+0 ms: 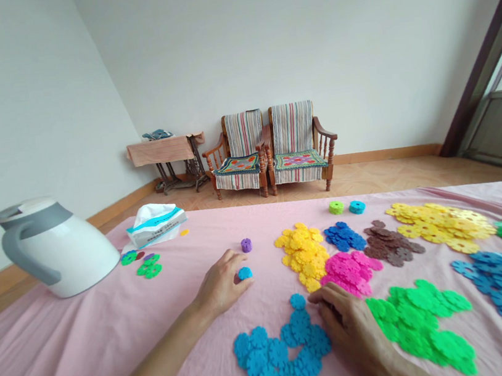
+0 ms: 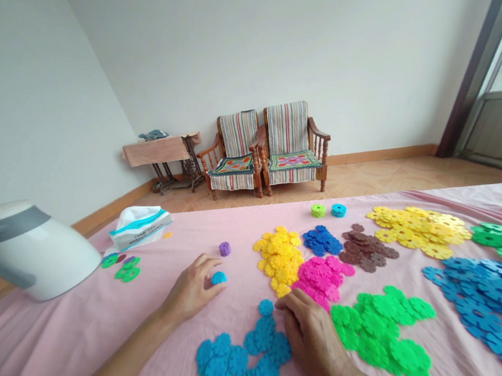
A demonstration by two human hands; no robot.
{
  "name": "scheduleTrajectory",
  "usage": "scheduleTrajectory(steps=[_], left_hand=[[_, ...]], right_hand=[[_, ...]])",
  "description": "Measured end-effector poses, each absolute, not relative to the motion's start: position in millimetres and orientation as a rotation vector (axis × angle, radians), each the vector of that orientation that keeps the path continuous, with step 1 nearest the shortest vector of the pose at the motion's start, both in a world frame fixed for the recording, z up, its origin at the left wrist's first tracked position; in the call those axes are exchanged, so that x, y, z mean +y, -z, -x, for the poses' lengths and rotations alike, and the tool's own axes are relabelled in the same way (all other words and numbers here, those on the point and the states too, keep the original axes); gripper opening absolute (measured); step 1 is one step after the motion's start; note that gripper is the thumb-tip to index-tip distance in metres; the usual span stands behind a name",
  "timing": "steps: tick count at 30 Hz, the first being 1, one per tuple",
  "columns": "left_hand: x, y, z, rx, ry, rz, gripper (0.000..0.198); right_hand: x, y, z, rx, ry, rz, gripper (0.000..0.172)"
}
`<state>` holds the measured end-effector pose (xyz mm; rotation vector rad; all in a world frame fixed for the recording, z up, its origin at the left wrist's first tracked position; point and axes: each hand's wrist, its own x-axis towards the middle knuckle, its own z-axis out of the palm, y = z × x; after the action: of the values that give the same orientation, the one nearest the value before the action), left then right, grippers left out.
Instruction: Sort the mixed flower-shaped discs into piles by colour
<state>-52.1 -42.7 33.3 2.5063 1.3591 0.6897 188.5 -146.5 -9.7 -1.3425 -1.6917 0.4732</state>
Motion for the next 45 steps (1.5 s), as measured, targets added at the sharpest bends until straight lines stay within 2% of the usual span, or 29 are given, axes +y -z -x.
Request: scheduleTrajectory(steps=[3, 7, 14, 16, 22, 28, 33, 45], left_hand=[[-55, -44, 44, 1.281, -0.732, -2.513, 0.033], [-76, -58, 19, 0.967, -0.511, -2.519, 0.023], [-76, -53, -12, 0.697, -0.261, -2.611, 0.049], [-71, -50, -13, 0.665, -0.207, -2.63, 0.051], [-63, -54, -17, 0.63, -0.109, -2.638, 0.043], [-60, -59, -22, 0.629, -0.021, -2.64, 0.045], [-60, -56, -23, 0.624, -0.035, -2.627, 0.035], [-67, -51, -25, 0.822, -0.075, -2.589, 0.025]], right_hand=[[-147, 9, -188, -1.681, -0.474, 1.341, 0.025], [-148, 6, -189, -1.635, -0.444, 1.34, 0.026], [-148, 4, -196, -1.511, -0.459, 1.381, 0.025], [-147, 5, -198, -1.498, -0.47, 1.397, 0.023], [-145, 9, -200, -1.494, -0.484, 1.415, 0.022], [-145, 8, -198, -1.503, -0.493, 1.413, 0.022], [-145, 9, -197, -1.5, -0.493, 1.414, 0.023], [-144, 6, -196, -1.499, -0.448, 1.418, 0.024]])
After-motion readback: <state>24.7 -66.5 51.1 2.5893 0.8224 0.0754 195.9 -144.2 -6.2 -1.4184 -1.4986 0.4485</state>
